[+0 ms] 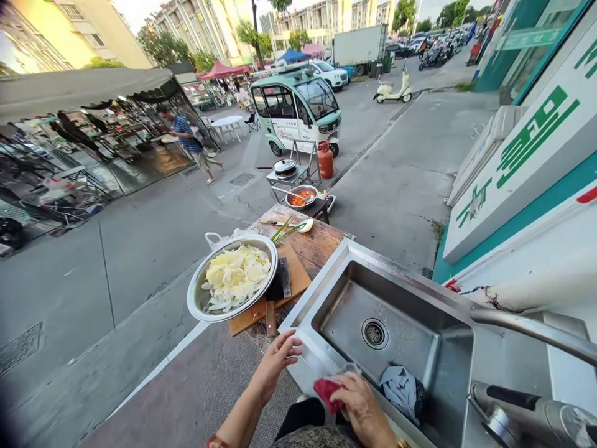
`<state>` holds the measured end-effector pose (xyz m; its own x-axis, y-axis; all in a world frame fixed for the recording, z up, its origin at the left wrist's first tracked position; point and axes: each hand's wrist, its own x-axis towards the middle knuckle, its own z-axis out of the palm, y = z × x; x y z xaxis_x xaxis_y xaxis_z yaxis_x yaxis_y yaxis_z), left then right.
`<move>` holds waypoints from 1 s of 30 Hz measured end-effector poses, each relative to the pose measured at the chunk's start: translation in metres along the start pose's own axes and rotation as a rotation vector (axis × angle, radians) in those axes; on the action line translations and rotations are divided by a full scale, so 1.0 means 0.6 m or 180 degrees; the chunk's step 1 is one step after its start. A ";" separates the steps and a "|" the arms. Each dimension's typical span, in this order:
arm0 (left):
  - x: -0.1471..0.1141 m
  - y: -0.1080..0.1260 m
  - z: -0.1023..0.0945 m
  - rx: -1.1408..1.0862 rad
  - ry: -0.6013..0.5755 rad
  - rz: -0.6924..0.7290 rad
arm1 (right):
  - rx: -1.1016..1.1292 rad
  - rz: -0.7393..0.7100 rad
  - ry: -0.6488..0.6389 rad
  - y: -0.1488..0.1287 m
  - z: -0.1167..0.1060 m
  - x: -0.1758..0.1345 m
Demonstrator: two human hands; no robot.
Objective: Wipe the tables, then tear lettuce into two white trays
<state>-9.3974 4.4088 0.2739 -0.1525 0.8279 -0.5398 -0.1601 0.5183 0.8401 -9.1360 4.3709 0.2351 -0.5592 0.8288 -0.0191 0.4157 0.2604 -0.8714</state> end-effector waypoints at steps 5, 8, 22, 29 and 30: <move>0.076 0.006 0.026 0.1379 0.0457 0.0963 | 0.1554 0.1289 0.1681 0.025 -0.092 0.033; 0.129 0.016 0.048 0.2503 0.0625 0.1642 | 0.1998 0.1304 0.2176 0.003 -0.148 0.116; 0.332 0.062 0.088 0.4582 0.0496 0.2658 | -0.1611 -0.0064 0.0953 0.084 -0.064 0.517; 0.340 0.072 0.098 0.4733 0.0505 0.2510 | -0.1738 0.0274 0.1522 0.171 -0.238 0.553; 0.341 0.075 0.100 0.4750 0.0491 0.2491 | -0.1760 0.0335 0.1546 0.181 -0.268 0.544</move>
<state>-9.3775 4.6144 0.2044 0.1553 0.9850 0.0756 0.9740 -0.1654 0.1549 -9.1580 4.7494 0.2133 -0.1695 0.9554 0.2417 0.8217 0.2724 -0.5006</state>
